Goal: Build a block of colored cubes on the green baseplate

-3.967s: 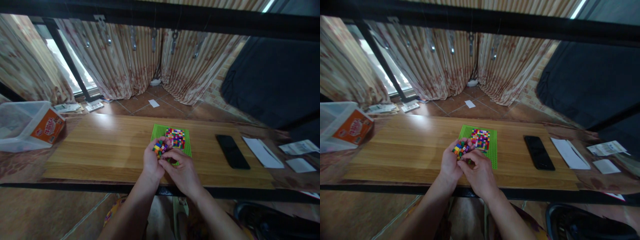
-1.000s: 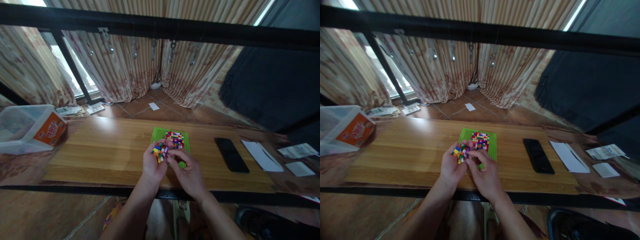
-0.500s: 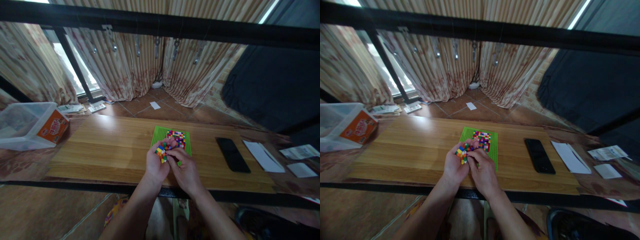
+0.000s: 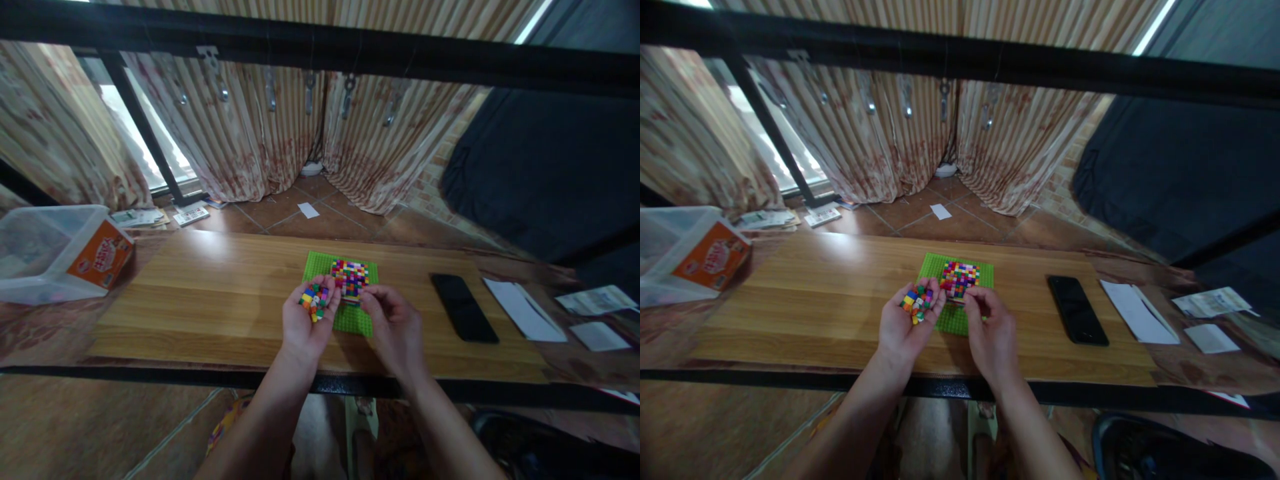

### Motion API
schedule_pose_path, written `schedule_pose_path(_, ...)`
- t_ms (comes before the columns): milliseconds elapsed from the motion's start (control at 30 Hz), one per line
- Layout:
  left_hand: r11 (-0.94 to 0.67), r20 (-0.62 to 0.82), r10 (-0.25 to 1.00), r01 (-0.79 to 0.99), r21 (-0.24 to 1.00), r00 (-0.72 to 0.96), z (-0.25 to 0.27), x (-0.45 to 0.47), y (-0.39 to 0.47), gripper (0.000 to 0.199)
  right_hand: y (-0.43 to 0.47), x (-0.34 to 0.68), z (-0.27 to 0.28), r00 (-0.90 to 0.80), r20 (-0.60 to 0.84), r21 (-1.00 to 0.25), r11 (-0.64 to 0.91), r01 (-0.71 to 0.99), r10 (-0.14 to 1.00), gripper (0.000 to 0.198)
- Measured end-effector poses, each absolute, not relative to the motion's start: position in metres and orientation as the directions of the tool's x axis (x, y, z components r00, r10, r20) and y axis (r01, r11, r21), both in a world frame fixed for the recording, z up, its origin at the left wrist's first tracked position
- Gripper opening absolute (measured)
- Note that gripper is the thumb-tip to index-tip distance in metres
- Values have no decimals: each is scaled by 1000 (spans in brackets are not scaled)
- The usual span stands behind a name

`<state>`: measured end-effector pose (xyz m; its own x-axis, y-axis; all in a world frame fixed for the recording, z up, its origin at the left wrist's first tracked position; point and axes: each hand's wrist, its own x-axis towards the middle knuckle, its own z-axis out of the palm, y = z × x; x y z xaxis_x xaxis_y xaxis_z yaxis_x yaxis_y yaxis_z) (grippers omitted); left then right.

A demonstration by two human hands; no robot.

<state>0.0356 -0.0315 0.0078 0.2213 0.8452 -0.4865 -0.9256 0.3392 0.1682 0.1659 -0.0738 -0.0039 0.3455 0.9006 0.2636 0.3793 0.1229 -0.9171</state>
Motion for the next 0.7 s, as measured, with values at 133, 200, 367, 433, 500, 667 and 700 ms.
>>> schedule_pose_path(133, 316, -478, 856, -931, 182, 198, 8, 33, -30, 21, -66, 193, -16, 433, 144, -938, -17, 346, 890, 30)
schedule_pose_path(200, 310, -477, 858, -932, 188, 189, 8, 33, -30, 21, -62, 201, -23, 438, 114, -925, -66, 375, 892, 32)
schedule_pose_path(367, 317, -483, 855, -928, 198, 190, 7, 34, -30, 22, -55, 202, -29, 432, 117, -878, -110, 465, 894, 30)
schedule_pose_path(433, 321, -489, 851, -926, 199, 190, 7, 34, -30, 23, -53, 200, -28, 432, 121, -872, -112, 477, 894, 28)
schedule_pose_path(500, 321, -491, 851, -925, 203, 187, 7, 34, -29, 23, -51, 199, -27, 438, 125, -881, -102, 461, 890, 27)
schedule_pose_path(667, 320, -476, 859, -925, 206, 191, 7, 34, -30, 23, -43, 198, -30, 460, 83, -936, -88, 340, 884, 29)
schedule_pose_path(700, 321, -475, 859, -924, 206, 192, 8, 34, -30, 23, -41, 197, -30, 474, 67, -948, -92, 304, 878, 30)
